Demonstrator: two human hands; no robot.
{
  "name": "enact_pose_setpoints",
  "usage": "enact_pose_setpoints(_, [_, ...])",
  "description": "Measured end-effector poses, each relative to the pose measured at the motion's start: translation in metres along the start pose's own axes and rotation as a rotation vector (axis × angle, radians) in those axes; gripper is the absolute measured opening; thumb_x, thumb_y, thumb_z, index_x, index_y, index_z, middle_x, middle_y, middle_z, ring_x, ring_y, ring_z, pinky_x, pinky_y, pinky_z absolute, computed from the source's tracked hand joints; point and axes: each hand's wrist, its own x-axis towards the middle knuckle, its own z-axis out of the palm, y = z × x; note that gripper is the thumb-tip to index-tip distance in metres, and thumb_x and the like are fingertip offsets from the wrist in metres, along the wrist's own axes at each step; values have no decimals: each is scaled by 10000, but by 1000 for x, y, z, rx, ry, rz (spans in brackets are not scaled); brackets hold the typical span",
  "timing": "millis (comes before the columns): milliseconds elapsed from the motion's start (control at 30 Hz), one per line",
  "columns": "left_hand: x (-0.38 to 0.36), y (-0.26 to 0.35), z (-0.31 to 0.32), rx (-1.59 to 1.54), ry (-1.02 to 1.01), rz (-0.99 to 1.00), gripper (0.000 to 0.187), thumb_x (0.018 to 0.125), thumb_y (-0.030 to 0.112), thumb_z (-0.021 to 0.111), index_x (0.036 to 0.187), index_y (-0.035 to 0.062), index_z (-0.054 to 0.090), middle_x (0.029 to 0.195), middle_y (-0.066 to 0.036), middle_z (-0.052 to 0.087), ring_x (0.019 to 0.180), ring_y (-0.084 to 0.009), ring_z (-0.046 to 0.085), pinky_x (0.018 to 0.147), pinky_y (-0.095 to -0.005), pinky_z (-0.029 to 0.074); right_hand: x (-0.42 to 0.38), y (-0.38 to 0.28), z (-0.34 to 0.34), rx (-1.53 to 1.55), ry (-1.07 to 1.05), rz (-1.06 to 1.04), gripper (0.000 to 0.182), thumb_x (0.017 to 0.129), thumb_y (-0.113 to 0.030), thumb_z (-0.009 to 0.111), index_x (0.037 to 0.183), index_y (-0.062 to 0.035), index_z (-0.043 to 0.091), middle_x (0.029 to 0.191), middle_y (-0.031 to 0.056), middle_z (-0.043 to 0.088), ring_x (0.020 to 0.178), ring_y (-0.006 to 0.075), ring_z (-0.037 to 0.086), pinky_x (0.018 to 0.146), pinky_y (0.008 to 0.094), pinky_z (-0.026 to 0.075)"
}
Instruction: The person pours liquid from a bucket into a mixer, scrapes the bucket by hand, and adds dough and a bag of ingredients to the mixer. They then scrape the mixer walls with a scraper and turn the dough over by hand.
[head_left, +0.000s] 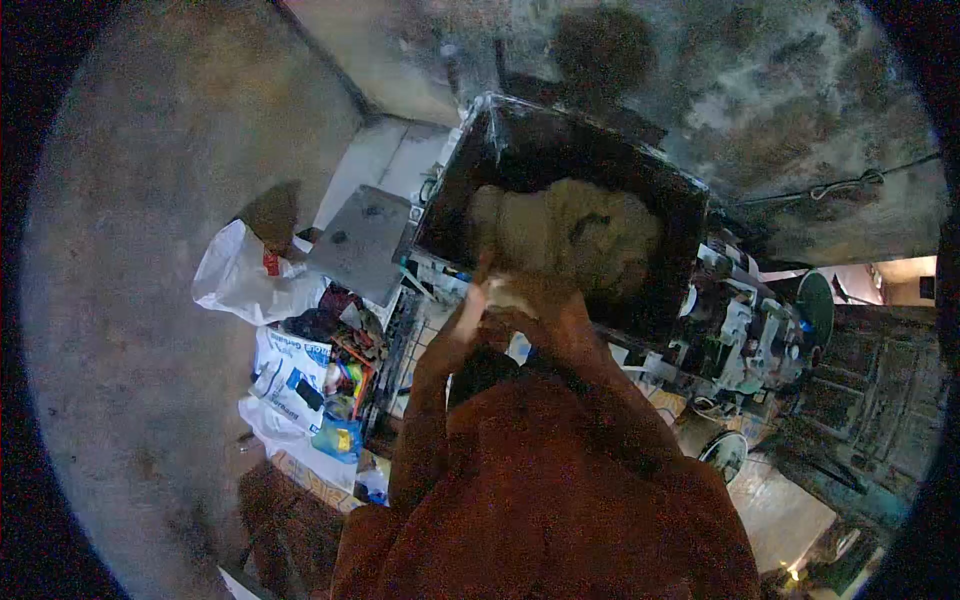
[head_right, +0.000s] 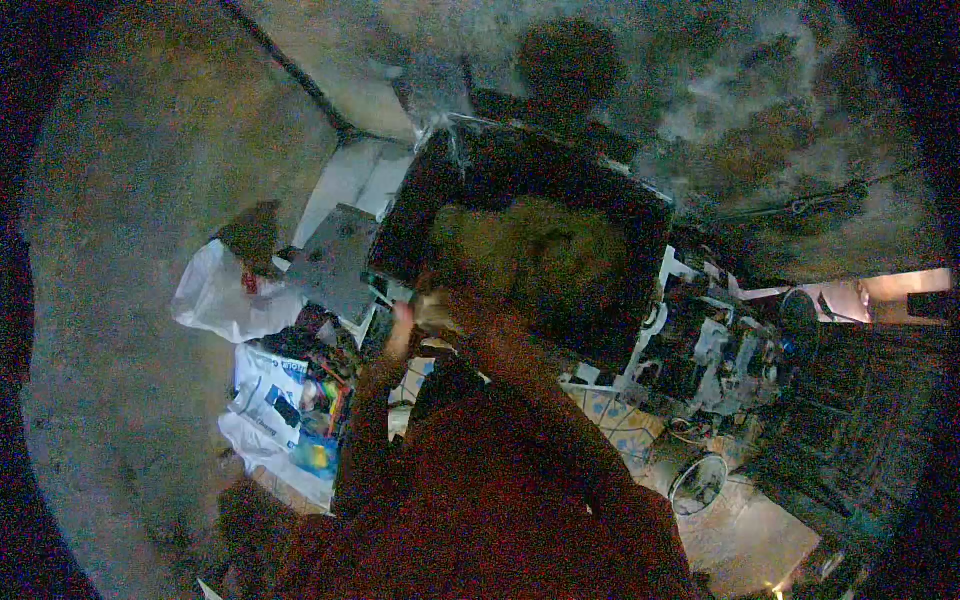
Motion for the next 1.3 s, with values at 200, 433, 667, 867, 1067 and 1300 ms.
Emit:
enact_pose_setpoints(200, [-20,35,25,-93,-80,192,824,758,164,769,1429,15,315,1416,-159,412,1250,-241,449,982,-340,418,-12,47,48,185,172,218,495,898,-404,608,1268,-86,524,1250,139,558,1107,274,569,906,392,482])
enact_pose_setpoints(433, [-4,27,24,-174,331,180,276,871,161,680,1093,0,658,951,-73,689,833,-146,643,716,-292,536,-5,16,21,1367,-41,542,870,848,-508,646,1472,-66,231,1464,180,321,1349,326,333,1067,439,365])
enact_pose_setpoints(667, [1,33,28,-50,-91,10,850,916,237,602,1514,84,19,1412,-199,374,1148,-263,507,937,-342,476,-26,15,-2,-71,78,-19,702,802,-291,752,1400,-148,414,1475,205,294,1327,395,355,1055,454,378])
enact_pose_setpoints(867, [-7,-40,17,99,-3,193,961,865,273,685,1519,136,-5,1525,-242,167,1328,-350,356,1061,-398,378,-25,115,-78,-563,-181,134,308,867,-168,597,1172,-127,616,1302,93,550,1222,310,491,1049,414,391])
enact_pose_setpoints(1067, [-45,-28,-63,-430,196,-473,836,836,156,694,1504,158,191,1422,-174,413,1075,-293,592,847,-366,532,33,291,-139,-1048,-435,720,346,824,-83,570,1166,-35,579,1252,201,542,1128,406,515,939,467,444])
enact_pose_setpoints(1300, [-129,-146,-108,-234,158,-676,673,873,254,621,1456,96,324,1389,-179,460,1117,-309,573,833,-368,522,-102,313,-32,-773,-714,408,304,864,-126,567,1152,-32,598,1112,216,613,1014,367,594,861,446,486])
